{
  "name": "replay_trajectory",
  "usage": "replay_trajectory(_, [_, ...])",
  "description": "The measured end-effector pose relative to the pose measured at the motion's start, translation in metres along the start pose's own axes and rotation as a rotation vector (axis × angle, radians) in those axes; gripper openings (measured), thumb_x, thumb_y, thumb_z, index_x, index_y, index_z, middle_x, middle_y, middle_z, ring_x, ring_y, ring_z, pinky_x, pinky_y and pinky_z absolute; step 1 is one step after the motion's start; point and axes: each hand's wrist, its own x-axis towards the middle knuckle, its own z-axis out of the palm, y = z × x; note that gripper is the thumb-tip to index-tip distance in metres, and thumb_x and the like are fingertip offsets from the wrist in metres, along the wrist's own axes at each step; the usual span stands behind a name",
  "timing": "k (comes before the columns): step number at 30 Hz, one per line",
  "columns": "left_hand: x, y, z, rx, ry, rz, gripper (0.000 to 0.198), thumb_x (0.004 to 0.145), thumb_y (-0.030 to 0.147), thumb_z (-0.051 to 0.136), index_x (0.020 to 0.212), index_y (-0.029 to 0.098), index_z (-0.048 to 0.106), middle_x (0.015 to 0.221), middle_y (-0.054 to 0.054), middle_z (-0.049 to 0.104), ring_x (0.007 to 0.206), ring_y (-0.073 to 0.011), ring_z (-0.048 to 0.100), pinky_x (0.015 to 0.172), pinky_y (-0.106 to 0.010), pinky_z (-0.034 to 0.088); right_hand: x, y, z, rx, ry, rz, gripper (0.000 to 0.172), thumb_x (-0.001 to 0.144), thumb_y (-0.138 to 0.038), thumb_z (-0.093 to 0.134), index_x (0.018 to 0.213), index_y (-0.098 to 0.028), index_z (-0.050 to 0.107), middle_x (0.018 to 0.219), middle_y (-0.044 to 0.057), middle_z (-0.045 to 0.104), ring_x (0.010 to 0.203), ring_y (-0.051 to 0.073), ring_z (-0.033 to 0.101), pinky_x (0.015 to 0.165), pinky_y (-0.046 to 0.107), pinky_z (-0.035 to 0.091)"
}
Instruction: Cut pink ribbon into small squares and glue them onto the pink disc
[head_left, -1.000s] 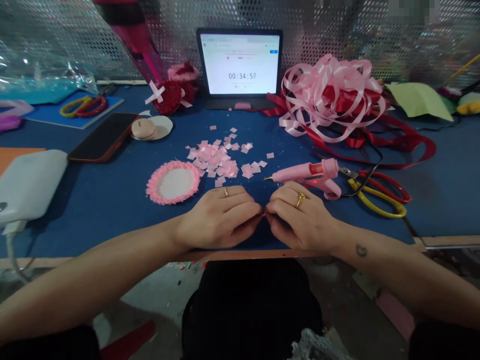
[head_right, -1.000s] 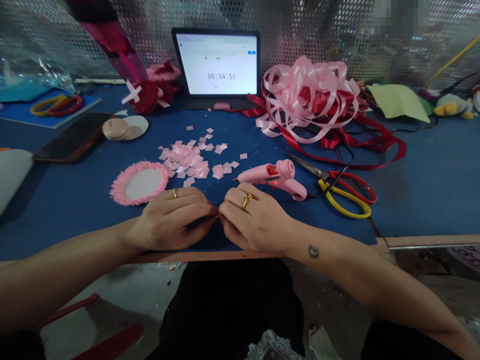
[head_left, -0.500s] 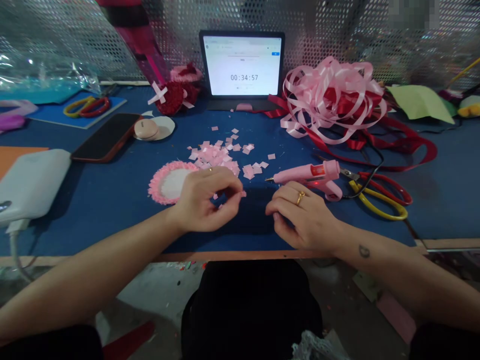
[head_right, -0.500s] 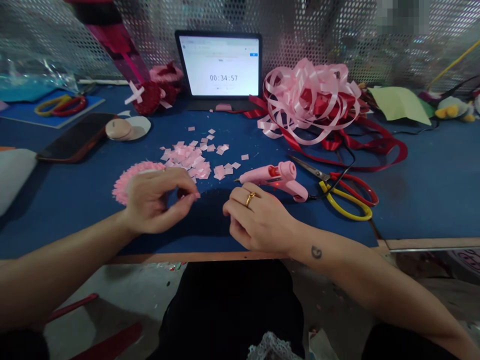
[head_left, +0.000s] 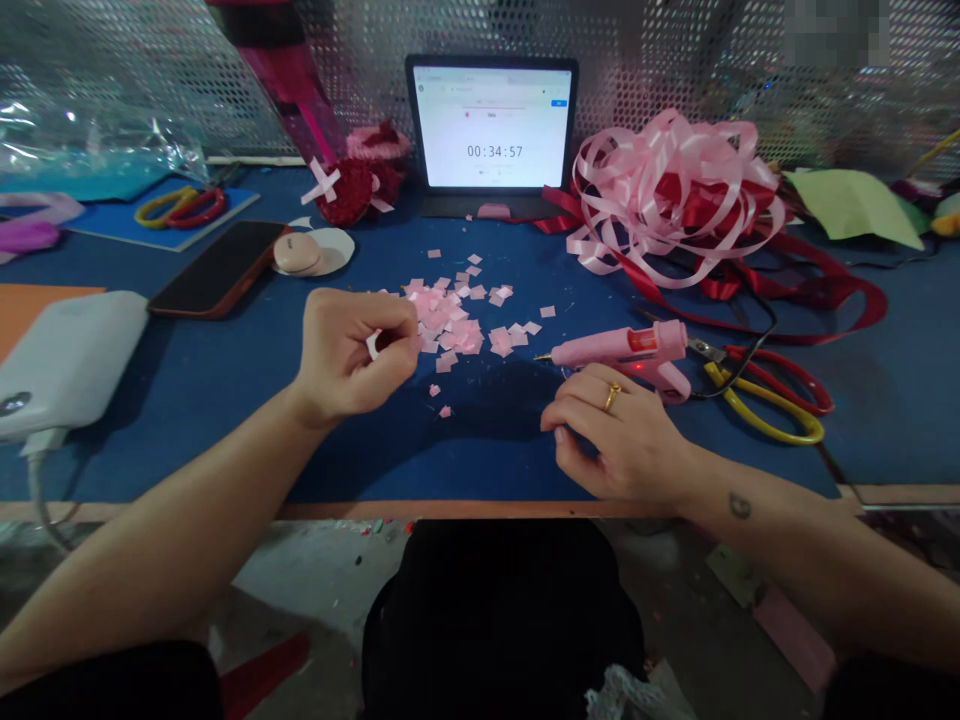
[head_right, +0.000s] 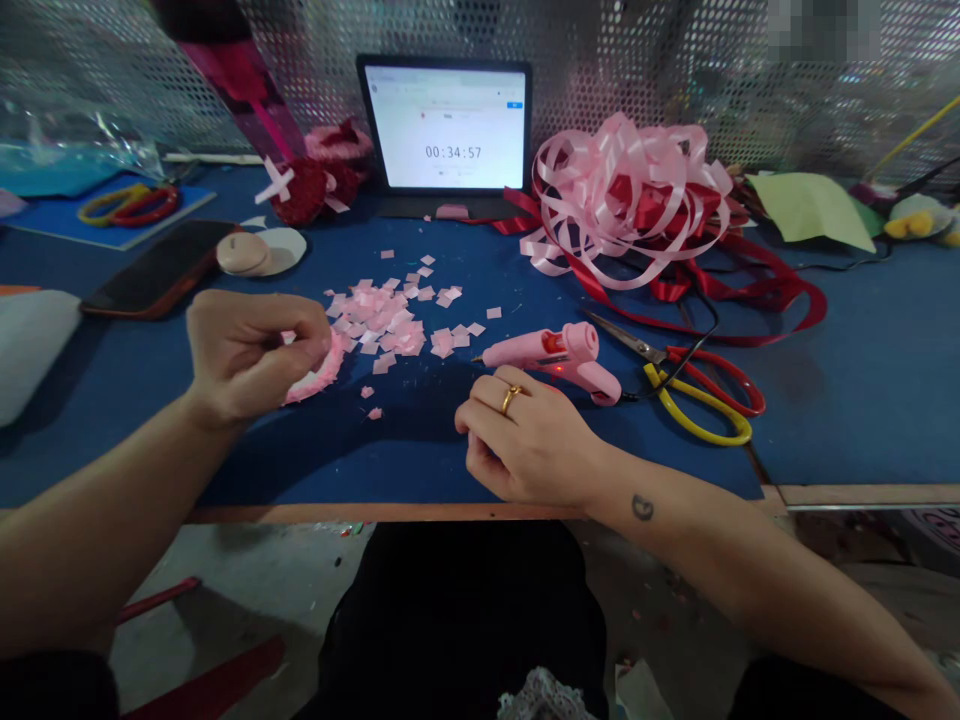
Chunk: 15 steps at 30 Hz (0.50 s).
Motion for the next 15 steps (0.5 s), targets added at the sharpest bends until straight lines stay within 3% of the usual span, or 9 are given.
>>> replay_trajectory(4, [-0.003,-0.006,0.000,-0.098,0.013,-0.035,0.028,0.063,0.008,0.052,0.043,0.016,0.035,0.041,0.004,0.028,0.040,-0.0042,0.023,0.037,-0.024,0.016,0.000,0.000,0.000,-0.017,0.012,0.001,0.015,0.076,-0.007,0.047,0.077,-0.015,0.060,0.071,0.004,0.060,0.069,0.017,0.054,0.068,0.032,0.049])
replay_trajectory(10, [-0.007,-0.017,0.003,-0.301,0.044,-0.017,0.023,0.062,0.008,0.053,0.051,0.017,0.034,0.051,0.002,0.040,0.050,-0.0073,0.038,0.043,-0.026,0.026,-0.001,0.001,0.001,-0.015,0.027,-0.006,0.016,0.077,-0.007,0.046,0.078,-0.016,0.059,0.071,0.004,0.060,0.070,0.017,0.053,0.067,0.033,0.049])
replay_trajectory(13, [-0.004,-0.016,0.005,-0.360,0.081,-0.035,0.010,0.059,0.009,0.055,0.063,0.016,0.049,0.065,0.001,0.053,0.056,-0.0085,0.047,0.046,-0.026,0.034,-0.001,0.001,0.001,-0.014,0.024,-0.006,0.016,0.077,-0.007,0.046,0.078,-0.016,0.059,0.071,0.004,0.060,0.069,0.017,0.054,0.067,0.033,0.049])
replay_trajectory(15, [-0.003,-0.014,0.006,-0.377,0.059,-0.092,0.016,0.059,0.007,0.055,0.073,0.015,0.058,0.073,0.000,0.060,0.055,-0.0077,0.050,0.044,-0.024,0.037,-0.001,0.001,0.001,-0.019,0.025,-0.008,0.015,0.076,-0.006,0.046,0.077,-0.015,0.059,0.071,0.004,0.060,0.069,0.017,0.054,0.066,0.033,0.049])
